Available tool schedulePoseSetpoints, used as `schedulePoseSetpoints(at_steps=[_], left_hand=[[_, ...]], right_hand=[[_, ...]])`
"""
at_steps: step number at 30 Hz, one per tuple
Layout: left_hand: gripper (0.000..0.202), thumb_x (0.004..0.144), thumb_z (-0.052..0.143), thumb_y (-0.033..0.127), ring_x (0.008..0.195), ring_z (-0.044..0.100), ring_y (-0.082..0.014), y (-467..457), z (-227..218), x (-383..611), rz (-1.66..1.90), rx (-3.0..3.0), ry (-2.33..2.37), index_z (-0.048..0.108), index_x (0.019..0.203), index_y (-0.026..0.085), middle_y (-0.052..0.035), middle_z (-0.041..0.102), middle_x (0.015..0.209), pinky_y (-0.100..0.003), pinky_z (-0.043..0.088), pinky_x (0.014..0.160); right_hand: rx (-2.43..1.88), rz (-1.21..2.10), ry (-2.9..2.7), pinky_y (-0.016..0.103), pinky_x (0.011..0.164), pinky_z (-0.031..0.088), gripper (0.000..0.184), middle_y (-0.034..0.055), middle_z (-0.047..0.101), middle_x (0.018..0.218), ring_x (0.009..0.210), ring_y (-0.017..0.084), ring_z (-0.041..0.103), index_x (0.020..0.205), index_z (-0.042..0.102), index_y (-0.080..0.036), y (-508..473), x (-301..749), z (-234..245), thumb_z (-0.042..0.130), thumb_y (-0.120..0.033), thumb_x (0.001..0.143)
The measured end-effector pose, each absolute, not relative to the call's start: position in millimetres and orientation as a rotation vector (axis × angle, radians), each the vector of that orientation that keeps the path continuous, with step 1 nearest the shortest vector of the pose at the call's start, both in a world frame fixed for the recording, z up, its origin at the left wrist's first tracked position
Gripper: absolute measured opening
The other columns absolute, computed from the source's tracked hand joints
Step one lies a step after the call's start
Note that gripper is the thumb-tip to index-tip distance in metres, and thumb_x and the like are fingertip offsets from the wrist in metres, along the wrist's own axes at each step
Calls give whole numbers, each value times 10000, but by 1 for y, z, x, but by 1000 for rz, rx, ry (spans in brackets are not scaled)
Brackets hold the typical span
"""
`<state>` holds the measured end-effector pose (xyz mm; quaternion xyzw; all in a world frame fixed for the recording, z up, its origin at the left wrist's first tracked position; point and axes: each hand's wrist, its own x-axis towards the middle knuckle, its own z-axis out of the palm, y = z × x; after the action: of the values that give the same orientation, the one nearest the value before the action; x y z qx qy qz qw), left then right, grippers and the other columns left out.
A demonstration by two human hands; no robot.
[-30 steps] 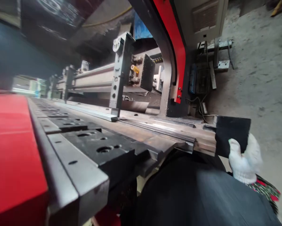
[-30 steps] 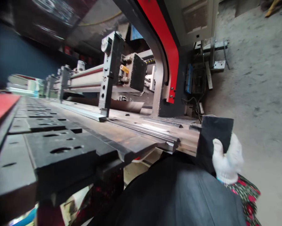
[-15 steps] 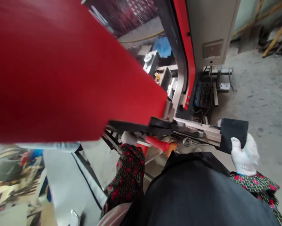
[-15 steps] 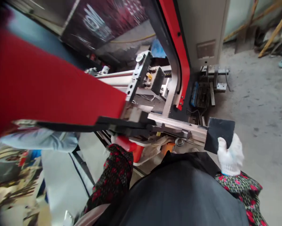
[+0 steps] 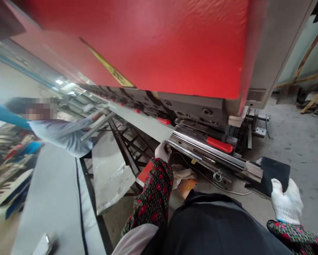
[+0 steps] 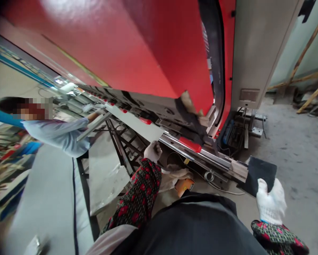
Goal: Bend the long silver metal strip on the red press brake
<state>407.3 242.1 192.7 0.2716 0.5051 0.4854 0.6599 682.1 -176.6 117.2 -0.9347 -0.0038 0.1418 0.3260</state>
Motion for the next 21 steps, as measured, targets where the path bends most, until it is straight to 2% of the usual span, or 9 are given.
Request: schedulePoseSetpoints(at_steps=[3, 8, 16, 21], left_hand=[[103, 880, 623, 163, 458, 402, -47, 246, 190, 410, 1103, 647, 1145, 548, 818, 129, 10, 492, 674, -139, 312, 370], [165, 722, 623, 52, 427, 336, -32, 251, 182, 419, 1090, 627, 1163, 481, 700, 135, 34, 398, 617, -137, 217, 343], [50, 712, 602, 79, 478, 384, -33, 240, 180, 395, 1088, 631, 1122, 558, 734, 85, -14, 468, 687, -130, 228, 357], [99, 670, 645, 111, 511, 409, -38, 232, 186, 384, 1079, 660, 1086, 573, 730, 79, -28, 497, 709, -125, 243, 369]], right_hand=[[-2478, 335, 11, 556, 1056, 480, 735, 161, 576, 1407, 1264, 446, 557, 1458, 525, -248, -179, 684, 106, 410, -702, 891], [-2502, 346, 27, 531, 1067, 481, 794, 138, 566, 1427, 1281, 430, 548, 1453, 517, -280, -182, 688, 94, 338, -802, 882], [-2547, 319, 56, 514, 1076, 478, 775, 107, 569, 1423, 1268, 415, 559, 1447, 520, -345, -185, 695, 88, 364, -818, 852], [-2559, 289, 99, 485, 1099, 453, 772, 93, 534, 1474, 1307, 402, 531, 1458, 512, -351, -185, 698, 80, 394, -802, 842]])
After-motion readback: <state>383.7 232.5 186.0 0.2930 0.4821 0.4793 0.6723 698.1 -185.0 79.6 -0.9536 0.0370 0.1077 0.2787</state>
